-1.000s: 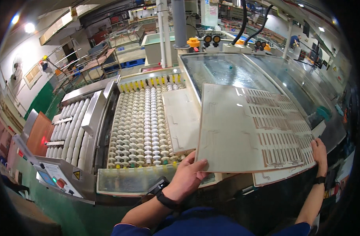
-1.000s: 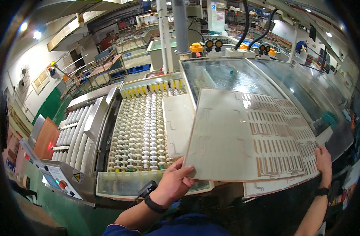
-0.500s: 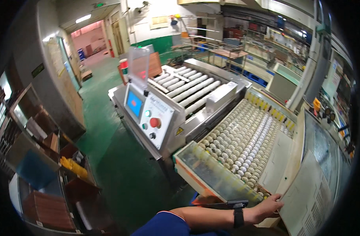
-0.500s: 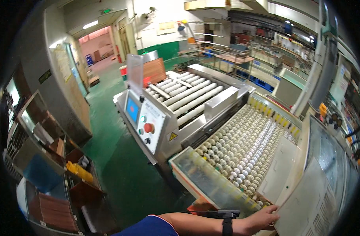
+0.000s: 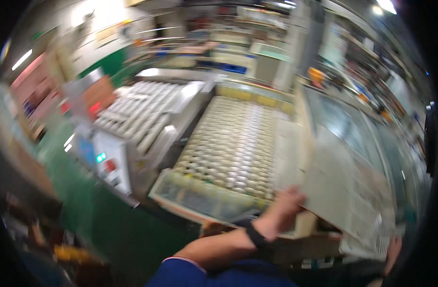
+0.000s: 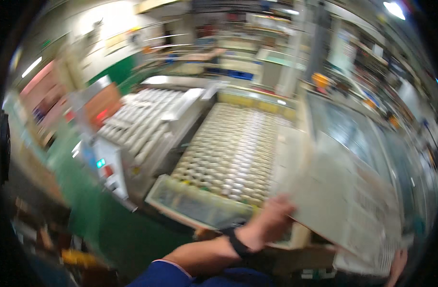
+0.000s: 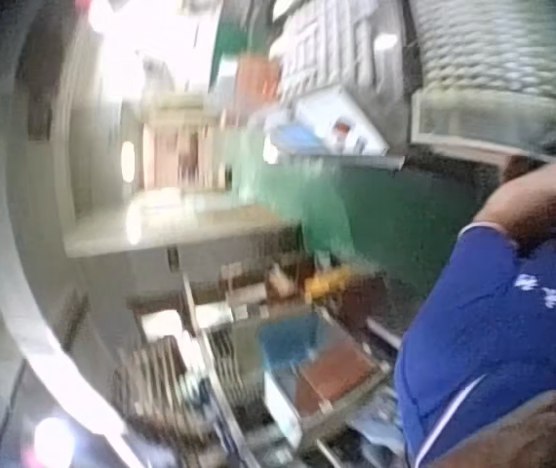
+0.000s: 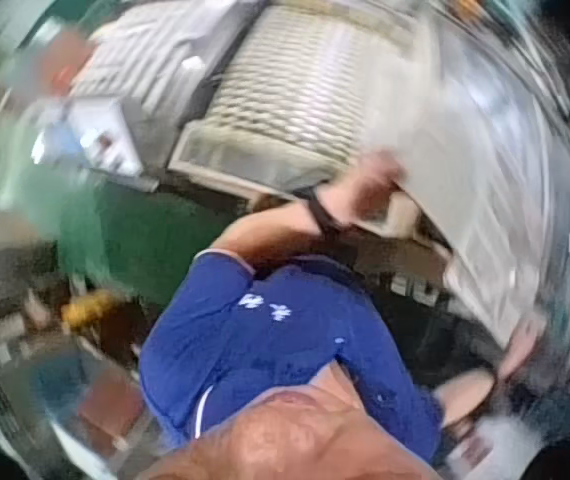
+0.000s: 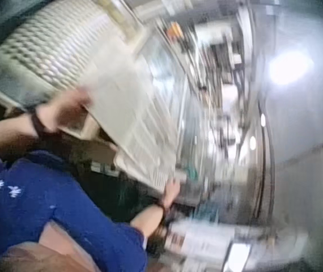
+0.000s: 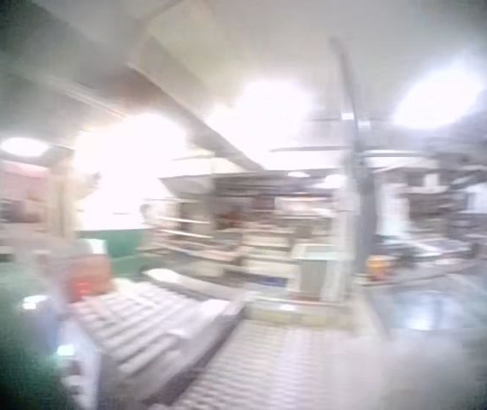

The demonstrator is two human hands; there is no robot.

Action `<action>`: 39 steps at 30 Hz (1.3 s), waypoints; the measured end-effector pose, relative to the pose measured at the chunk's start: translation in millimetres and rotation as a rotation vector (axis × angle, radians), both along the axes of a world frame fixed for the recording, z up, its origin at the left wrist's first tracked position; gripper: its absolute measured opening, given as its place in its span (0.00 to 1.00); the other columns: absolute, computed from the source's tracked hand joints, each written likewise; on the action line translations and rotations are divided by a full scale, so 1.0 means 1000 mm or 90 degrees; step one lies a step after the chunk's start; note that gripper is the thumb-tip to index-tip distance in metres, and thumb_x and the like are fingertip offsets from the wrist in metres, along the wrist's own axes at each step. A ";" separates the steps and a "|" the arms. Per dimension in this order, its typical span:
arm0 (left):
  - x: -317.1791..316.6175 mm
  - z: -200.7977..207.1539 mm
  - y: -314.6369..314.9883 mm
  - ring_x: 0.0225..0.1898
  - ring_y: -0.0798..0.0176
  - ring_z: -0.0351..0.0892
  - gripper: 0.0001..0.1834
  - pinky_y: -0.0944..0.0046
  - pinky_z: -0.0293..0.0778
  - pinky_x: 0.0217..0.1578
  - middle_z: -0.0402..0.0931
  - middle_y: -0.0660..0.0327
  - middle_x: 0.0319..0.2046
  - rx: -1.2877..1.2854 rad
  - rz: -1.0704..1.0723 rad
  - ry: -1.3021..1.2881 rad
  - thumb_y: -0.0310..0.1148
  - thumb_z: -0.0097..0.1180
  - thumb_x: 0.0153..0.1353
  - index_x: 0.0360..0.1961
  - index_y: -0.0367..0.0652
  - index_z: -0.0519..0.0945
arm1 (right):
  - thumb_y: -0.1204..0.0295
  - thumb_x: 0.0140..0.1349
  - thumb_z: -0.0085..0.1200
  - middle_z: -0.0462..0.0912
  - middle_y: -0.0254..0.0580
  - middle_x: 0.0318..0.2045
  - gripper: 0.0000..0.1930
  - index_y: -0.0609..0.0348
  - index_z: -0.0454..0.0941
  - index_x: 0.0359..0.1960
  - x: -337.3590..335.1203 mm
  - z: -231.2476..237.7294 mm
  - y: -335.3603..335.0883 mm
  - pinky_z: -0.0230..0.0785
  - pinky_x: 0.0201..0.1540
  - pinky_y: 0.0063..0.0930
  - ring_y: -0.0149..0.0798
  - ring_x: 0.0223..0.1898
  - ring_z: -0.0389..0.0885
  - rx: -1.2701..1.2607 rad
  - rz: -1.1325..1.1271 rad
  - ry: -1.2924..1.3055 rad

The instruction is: Processing or inspecting large PCB sheets through a series of industrial machines on a fabrication floor.

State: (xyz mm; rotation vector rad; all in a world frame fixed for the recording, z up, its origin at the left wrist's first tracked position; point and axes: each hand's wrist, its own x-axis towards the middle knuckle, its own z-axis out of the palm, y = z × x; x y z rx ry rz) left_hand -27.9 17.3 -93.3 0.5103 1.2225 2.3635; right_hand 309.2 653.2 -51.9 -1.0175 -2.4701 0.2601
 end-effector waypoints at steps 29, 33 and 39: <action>-0.262 -0.078 -0.305 0.42 0.56 0.81 0.14 0.60 0.82 0.35 0.77 0.54 0.48 -0.183 0.468 -0.244 0.24 0.46 0.68 0.54 0.34 0.72 | 0.59 0.72 0.49 0.78 0.36 0.30 0.19 0.68 0.79 0.38 0.022 -0.003 -0.102 0.65 0.42 0.25 0.29 0.35 0.72 -0.109 -0.197 0.397; -0.278 -0.111 -0.323 0.32 0.58 0.78 0.12 0.60 0.78 0.28 0.76 0.54 0.43 -0.207 0.503 -0.327 0.24 0.46 0.68 0.51 0.34 0.74 | 0.60 0.72 0.49 0.78 0.36 0.30 0.19 0.69 0.78 0.37 0.016 -0.002 -0.108 0.65 0.42 0.25 0.30 0.34 0.72 -0.132 -0.184 0.434; -0.286 -0.138 -0.321 0.36 0.55 0.82 0.16 0.57 0.78 0.28 0.80 0.57 0.43 -0.392 0.407 -0.322 0.24 0.45 0.66 0.52 0.38 0.77 | 0.60 0.72 0.49 0.78 0.35 0.30 0.19 0.68 0.78 0.37 0.023 -0.002 -0.107 0.66 0.42 0.25 0.29 0.34 0.72 -0.100 -0.190 0.399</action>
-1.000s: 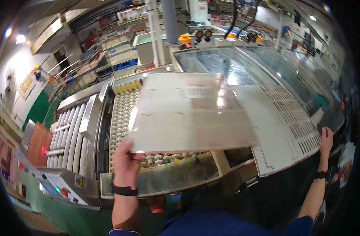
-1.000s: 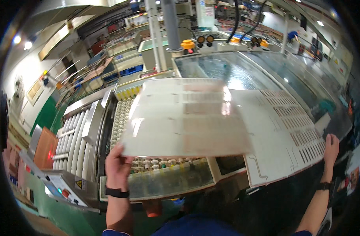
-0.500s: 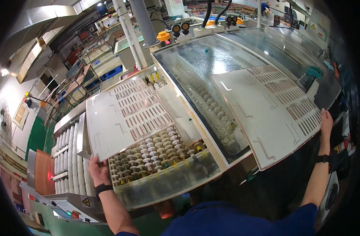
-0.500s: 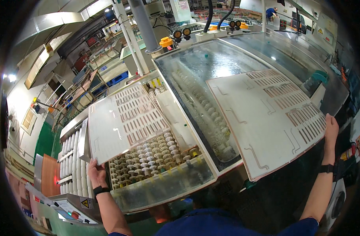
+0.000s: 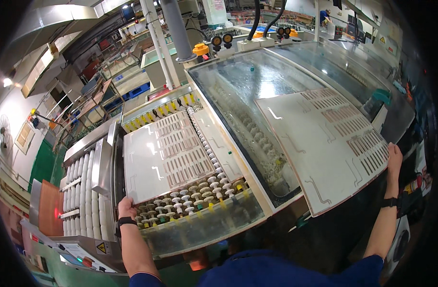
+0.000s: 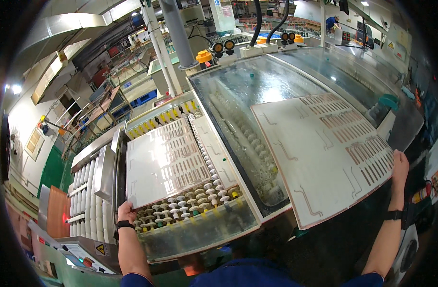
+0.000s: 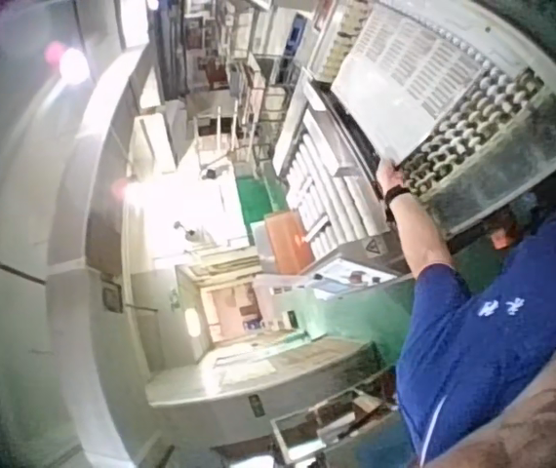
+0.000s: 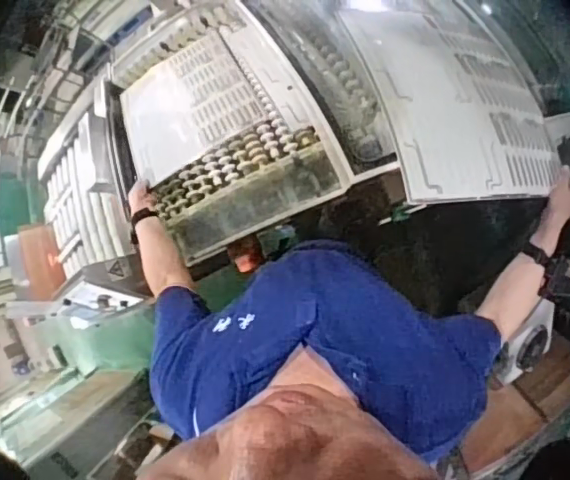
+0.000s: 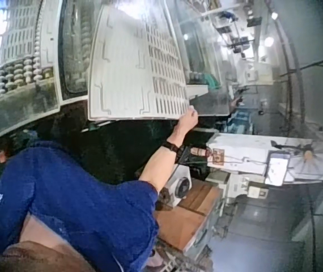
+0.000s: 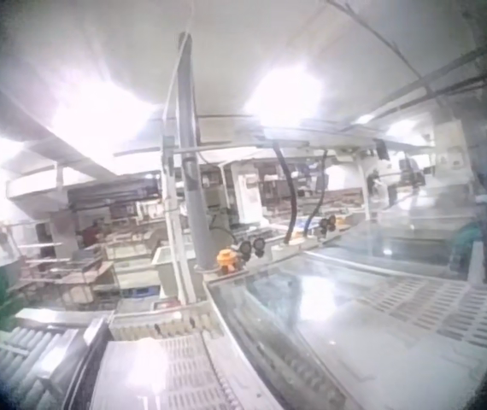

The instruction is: Processing or inspecting large PCB sheets through a series of industrial machines on a fabrication floor.

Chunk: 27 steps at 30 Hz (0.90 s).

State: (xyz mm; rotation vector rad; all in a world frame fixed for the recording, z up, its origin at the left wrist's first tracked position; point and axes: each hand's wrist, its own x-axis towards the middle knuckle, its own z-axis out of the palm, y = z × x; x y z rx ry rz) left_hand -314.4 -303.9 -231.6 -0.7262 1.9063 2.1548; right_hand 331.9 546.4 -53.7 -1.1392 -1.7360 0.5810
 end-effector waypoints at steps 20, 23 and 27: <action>0.049 0.019 0.135 0.71 0.40 0.54 0.50 0.40 0.61 0.64 0.58 0.41 0.69 -0.899 -0.491 0.245 0.56 0.70 0.47 0.67 0.41 0.67 | 0.61 0.71 0.50 0.82 0.45 0.47 0.21 0.69 0.77 0.54 -0.004 -0.006 0.000 0.68 0.54 0.27 0.35 0.48 0.79 0.017 -0.050 -0.007; 0.042 0.020 0.139 0.72 0.40 0.52 0.51 0.39 0.60 0.64 0.56 0.41 0.70 -0.876 -0.502 0.226 0.56 0.71 0.46 0.68 0.42 0.67 | 0.60 0.71 0.51 0.78 0.51 0.57 0.26 0.69 0.71 0.62 -0.014 -0.002 -0.011 0.66 0.59 0.30 0.41 0.56 0.77 -0.009 -0.054 0.054; 0.045 0.020 0.150 0.70 0.40 0.56 0.49 0.43 0.62 0.64 0.60 0.40 0.68 -0.880 -0.489 0.238 0.55 0.70 0.47 0.66 0.38 0.68 | 0.64 0.69 0.52 0.78 0.55 0.54 0.27 0.73 0.66 0.63 -0.014 0.001 -0.011 0.67 0.59 0.34 0.44 0.56 0.77 -0.153 -0.014 0.281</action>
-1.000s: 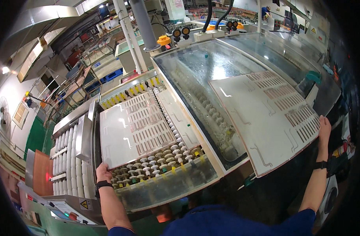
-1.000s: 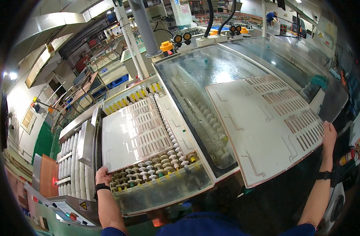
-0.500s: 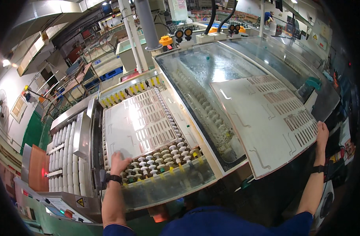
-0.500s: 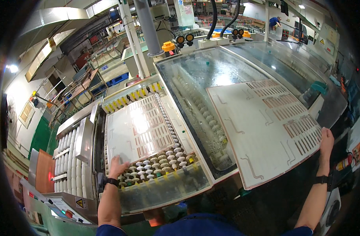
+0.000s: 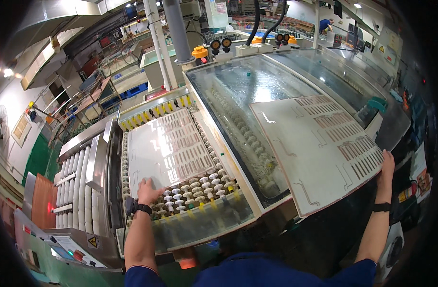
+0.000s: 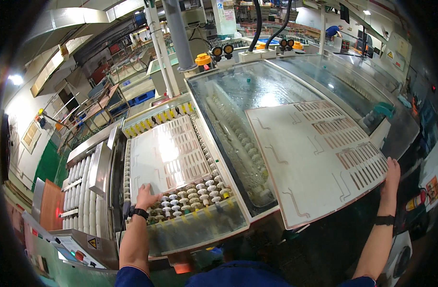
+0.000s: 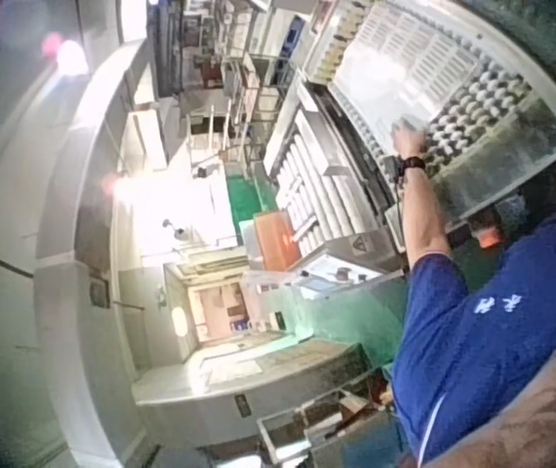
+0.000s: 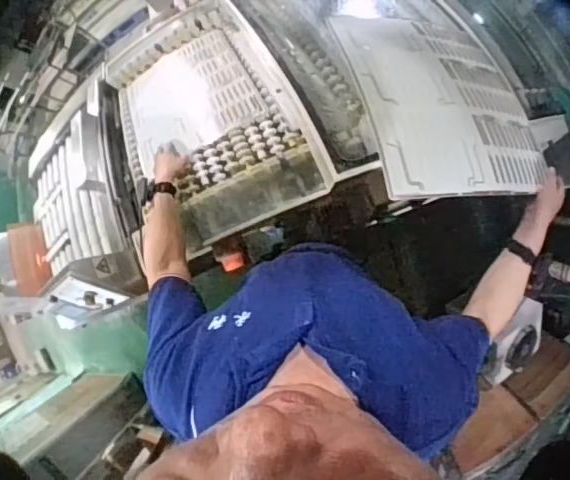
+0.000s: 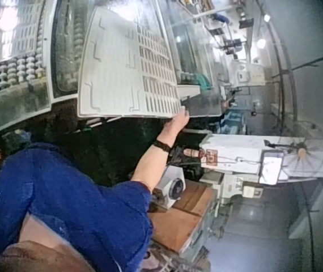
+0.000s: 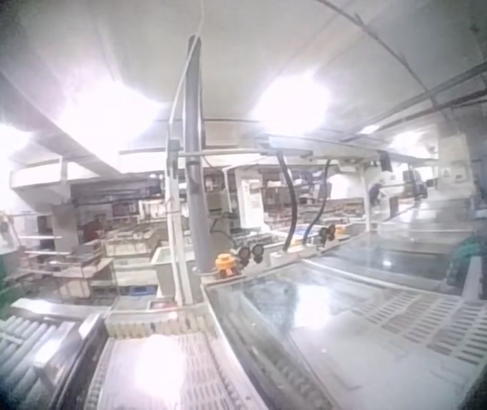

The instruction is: Processing or inspecting large PCB sheets through a series of industrial machines on a fabrication floor.

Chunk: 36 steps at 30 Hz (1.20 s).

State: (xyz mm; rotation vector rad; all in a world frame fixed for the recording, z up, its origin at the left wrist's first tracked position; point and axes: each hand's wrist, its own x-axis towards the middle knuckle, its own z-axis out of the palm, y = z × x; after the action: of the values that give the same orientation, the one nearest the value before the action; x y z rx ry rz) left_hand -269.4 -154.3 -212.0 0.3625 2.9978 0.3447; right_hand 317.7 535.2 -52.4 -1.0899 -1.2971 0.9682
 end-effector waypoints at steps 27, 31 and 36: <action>0.233 0.170 0.191 0.56 0.50 0.77 0.28 0.48 0.72 0.58 0.76 0.51 0.56 1.130 -0.150 -0.845 0.21 0.50 0.60 0.63 0.36 0.68 | 0.73 0.66 0.53 0.86 0.44 0.31 0.12 0.70 0.80 0.46 -0.021 0.063 -0.187 0.76 0.27 0.23 0.34 0.25 0.83 -0.226 0.391 0.208; 0.223 0.166 0.175 0.55 0.49 0.78 0.32 0.48 0.74 0.57 0.76 0.49 0.56 1.147 -0.155 -0.758 0.22 0.51 0.56 0.66 0.33 0.66 | 0.70 0.66 0.55 0.84 0.39 0.28 0.12 0.69 0.82 0.43 -0.035 0.076 -0.185 0.74 0.29 0.22 0.30 0.26 0.81 -0.198 0.440 0.021; 0.216 0.166 0.154 0.54 0.50 0.79 0.32 0.50 0.74 0.57 0.76 0.50 0.56 1.182 -0.159 -0.662 0.22 0.53 0.56 0.65 0.32 0.67 | 0.69 0.64 0.56 0.82 0.37 0.25 0.12 0.68 0.82 0.41 -0.064 0.073 -0.155 0.70 0.33 0.25 0.27 0.28 0.77 0.020 0.381 -0.332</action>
State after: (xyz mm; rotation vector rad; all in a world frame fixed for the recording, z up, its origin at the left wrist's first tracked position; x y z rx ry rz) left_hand -53.6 0.0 -46.1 0.3821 0.9054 2.1833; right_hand 254.1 379.8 20.3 -0.9785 -2.1382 1.1256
